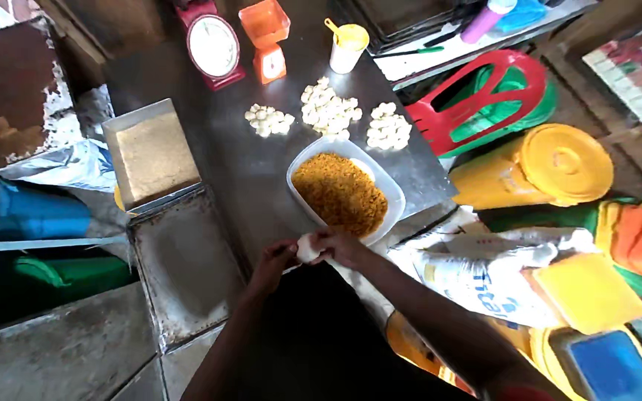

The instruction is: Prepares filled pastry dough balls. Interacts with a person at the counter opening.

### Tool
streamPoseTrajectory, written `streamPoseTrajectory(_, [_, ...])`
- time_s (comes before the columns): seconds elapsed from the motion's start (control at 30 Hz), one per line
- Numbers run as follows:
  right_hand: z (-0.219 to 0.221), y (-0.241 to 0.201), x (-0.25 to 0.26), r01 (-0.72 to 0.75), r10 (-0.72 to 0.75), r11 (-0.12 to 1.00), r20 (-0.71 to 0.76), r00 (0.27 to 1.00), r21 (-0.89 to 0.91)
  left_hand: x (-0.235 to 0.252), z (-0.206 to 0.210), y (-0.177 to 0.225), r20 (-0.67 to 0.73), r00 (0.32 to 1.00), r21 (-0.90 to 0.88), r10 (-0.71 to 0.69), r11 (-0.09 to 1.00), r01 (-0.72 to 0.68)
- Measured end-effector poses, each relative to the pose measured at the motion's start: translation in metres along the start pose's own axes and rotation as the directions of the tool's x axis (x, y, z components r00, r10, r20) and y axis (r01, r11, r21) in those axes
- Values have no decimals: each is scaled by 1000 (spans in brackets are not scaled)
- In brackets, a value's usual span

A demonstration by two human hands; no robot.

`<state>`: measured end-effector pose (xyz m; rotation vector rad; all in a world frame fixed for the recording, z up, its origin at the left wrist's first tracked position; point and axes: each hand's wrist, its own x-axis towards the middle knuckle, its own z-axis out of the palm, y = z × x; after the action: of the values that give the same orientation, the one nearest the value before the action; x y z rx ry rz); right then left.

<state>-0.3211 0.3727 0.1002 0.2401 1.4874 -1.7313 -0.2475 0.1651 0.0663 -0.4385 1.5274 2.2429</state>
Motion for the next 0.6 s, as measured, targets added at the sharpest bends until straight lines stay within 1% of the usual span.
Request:
streamPoseTrajectory(0.03, [-18, -15, 15, 70, -74, 996, -69, 995, -58, 13, 1, 1, -43, 998, 84, 38, 996, -34])
streamPoseTrajectory(0.07, [-41, -26, 35, 177, -207, 963, -135, 969, -202, 25, 0, 3, -77, 995, 184, 60, 982, -44])
streamPoseTrajectory(0.1, [-66, -36, 57, 259, -364, 867, -186, 913, -425, 36, 0, 7, -113, 991, 271, 66, 962, -33])
streamPoseTrajectory(0.13, [-88, -42, 80, 295, -503, 745, -214, 838, -598, 47, 2, 12, -140, 988, 341, 64, 940, -13])
streamPoseTrajectory(0.17, [-104, -50, 100, 271, -577, 652, -231, 784, -708, 59, 5, 15, -157, 986, 395, 56, 918, 11])
streamPoseTrajectory(0.2, [-113, -56, 118, 218, -607, 574, -231, 760, -789, 72, 10, 17, -162, 985, 437, 50, 899, 26])
streamPoseTrajectory(0.23, [-116, -62, 133, 161, -598, 502, -206, 775, -850, 86, 15, 16, -160, 986, 465, 40, 885, 40])
streamPoseTrajectory(0.27, [-113, -67, 145, 116, -552, 446, -170, 816, -888, 98, 22, 15, -153, 988, 480, 13, 875, 63])
streamPoseTrajectory(0.33, [-95, -70, 164, 81, -445, 357, -93, 891, -931, 120, 36, 11, -153, 986, 478, -63, 869, 129])
streamPoseTrajectory(0.4, [-79, -62, 179, 73, -372, 259, -30, 928, -963, 134, 46, 9, -196, 977, 495, -84, 851, 172])
streamPoseTrajectory(0.47, [-72, -42, 187, 77, -368, 162, 12, 930, -984, 138, 48, 5, -232, 970, 536, -66, 824, 185])
streamPoseTrajectory(0.5, [-71, -31, 192, 86, -398, 135, 25, 917, -987, 135, 47, 2, -226, 972, 550, -58, 816, 177])
streamPoseTrajectory(0.57, [-74, -18, 206, 111, -507, 69, 61, 860, -991, 131, 43, 1, -193, 980, 549, -56, 821, 156])
streamPoseTrajectory(0.6, [-77, -15, 212, 115, -533, 58, 67, 844, -992, 127, 40, 2, -178, 982, 552, -63, 820, 152])
